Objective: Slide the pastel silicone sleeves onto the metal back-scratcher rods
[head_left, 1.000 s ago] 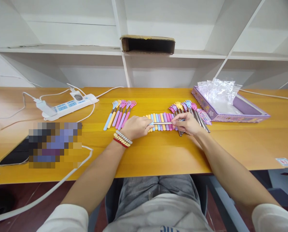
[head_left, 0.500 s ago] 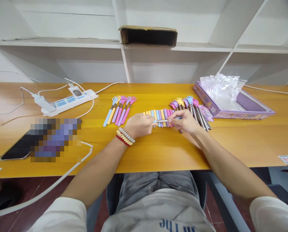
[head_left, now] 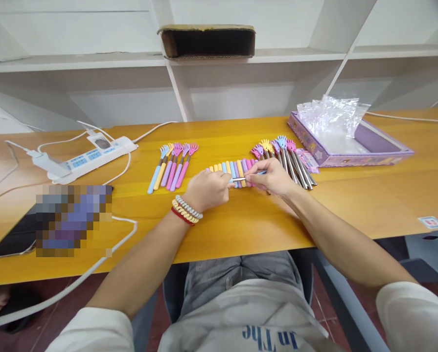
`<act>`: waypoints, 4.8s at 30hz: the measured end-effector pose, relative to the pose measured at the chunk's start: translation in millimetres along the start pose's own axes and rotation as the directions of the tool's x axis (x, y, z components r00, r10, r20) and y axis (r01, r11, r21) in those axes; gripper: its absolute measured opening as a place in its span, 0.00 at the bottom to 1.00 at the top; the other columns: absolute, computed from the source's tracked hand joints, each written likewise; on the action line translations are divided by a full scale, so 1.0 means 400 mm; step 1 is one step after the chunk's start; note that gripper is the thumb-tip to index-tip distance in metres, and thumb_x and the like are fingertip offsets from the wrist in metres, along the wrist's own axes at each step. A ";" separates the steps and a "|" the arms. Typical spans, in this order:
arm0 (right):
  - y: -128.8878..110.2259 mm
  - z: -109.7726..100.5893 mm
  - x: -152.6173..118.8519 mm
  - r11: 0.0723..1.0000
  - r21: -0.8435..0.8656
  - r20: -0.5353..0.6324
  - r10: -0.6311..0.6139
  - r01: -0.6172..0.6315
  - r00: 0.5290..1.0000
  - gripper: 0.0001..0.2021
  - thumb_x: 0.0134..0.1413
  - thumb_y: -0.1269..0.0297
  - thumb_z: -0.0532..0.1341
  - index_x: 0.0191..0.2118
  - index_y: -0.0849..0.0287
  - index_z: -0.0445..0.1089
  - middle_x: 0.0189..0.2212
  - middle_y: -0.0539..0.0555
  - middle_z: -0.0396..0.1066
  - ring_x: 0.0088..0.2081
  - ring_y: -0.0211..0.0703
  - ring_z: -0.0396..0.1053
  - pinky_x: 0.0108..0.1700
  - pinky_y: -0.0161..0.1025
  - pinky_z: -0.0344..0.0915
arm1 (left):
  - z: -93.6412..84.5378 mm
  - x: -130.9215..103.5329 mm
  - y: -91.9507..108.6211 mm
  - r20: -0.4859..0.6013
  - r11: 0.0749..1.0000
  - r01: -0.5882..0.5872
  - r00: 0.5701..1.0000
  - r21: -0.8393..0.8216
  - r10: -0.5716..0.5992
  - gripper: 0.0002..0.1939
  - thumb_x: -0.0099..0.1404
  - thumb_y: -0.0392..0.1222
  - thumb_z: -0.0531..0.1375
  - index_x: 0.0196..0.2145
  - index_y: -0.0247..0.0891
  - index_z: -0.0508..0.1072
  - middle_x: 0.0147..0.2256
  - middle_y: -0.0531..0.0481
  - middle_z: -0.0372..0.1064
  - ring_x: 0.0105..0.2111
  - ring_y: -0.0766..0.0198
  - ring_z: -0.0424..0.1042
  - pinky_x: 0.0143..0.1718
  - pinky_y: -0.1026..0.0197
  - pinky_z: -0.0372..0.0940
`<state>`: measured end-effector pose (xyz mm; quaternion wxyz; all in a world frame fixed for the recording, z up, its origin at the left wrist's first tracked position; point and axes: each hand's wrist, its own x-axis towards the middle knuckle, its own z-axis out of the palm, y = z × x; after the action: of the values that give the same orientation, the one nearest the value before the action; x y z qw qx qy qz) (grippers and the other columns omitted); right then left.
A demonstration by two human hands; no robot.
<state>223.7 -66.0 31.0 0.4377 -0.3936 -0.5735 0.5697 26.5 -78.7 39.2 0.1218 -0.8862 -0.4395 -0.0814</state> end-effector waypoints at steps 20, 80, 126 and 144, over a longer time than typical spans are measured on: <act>0.004 -0.047 0.016 0.995 0.033 0.111 0.087 -0.091 0.990 0.13 0.44 0.58 0.66 0.33 0.63 0.71 0.21 0.53 0.72 0.15 0.33 0.65 0.12 0.29 0.46 | 0.028 0.004 -0.030 -0.100 0.969 -0.073 0.994 -0.234 0.051 0.14 0.67 0.44 0.52 0.42 0.35 0.73 0.38 0.43 0.73 0.38 0.57 0.72 0.36 0.58 0.65; 0.062 -0.222 0.065 0.555 -0.793 -0.514 -0.387 -0.251 0.765 0.12 0.47 0.60 0.57 0.30 0.61 0.74 0.24 0.55 0.74 0.29 0.45 0.70 0.37 0.38 0.62 | 0.074 -0.005 -0.223 -0.264 0.799 0.533 0.757 -0.279 -0.597 0.14 0.61 0.40 0.53 0.39 0.35 0.76 0.37 0.42 0.72 0.41 0.55 0.70 0.47 0.55 0.63; 0.040 -0.228 0.050 0.371 -0.744 -0.660 -0.274 -0.556 0.700 0.14 0.46 0.60 0.58 0.34 0.59 0.78 0.33 0.62 0.76 0.39 0.54 0.73 0.42 0.44 0.65 | 0.053 -0.023 -0.168 0.413 0.866 0.315 0.900 -0.388 -0.143 0.69 0.39 0.70 0.63 0.68 0.38 0.34 0.67 0.35 0.35 0.66 0.38 0.34 0.63 0.41 0.36; 0.059 -0.286 0.066 0.564 -0.704 -0.681 -0.362 -0.432 0.637 0.15 0.46 0.60 0.57 0.33 0.63 0.77 0.29 0.60 0.76 0.33 0.50 0.72 0.42 0.42 0.64 | 0.047 -0.031 -0.182 0.461 0.864 0.305 0.882 -0.399 -0.099 0.69 0.37 0.65 0.66 0.67 0.39 0.35 0.67 0.35 0.38 0.66 0.41 0.39 0.62 0.44 0.44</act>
<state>323.2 -4.4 5.2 0.3868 -0.7648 -0.5150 0.0164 -38.4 -40.1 28.6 -0.2001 -0.8330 -0.5158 -0.0007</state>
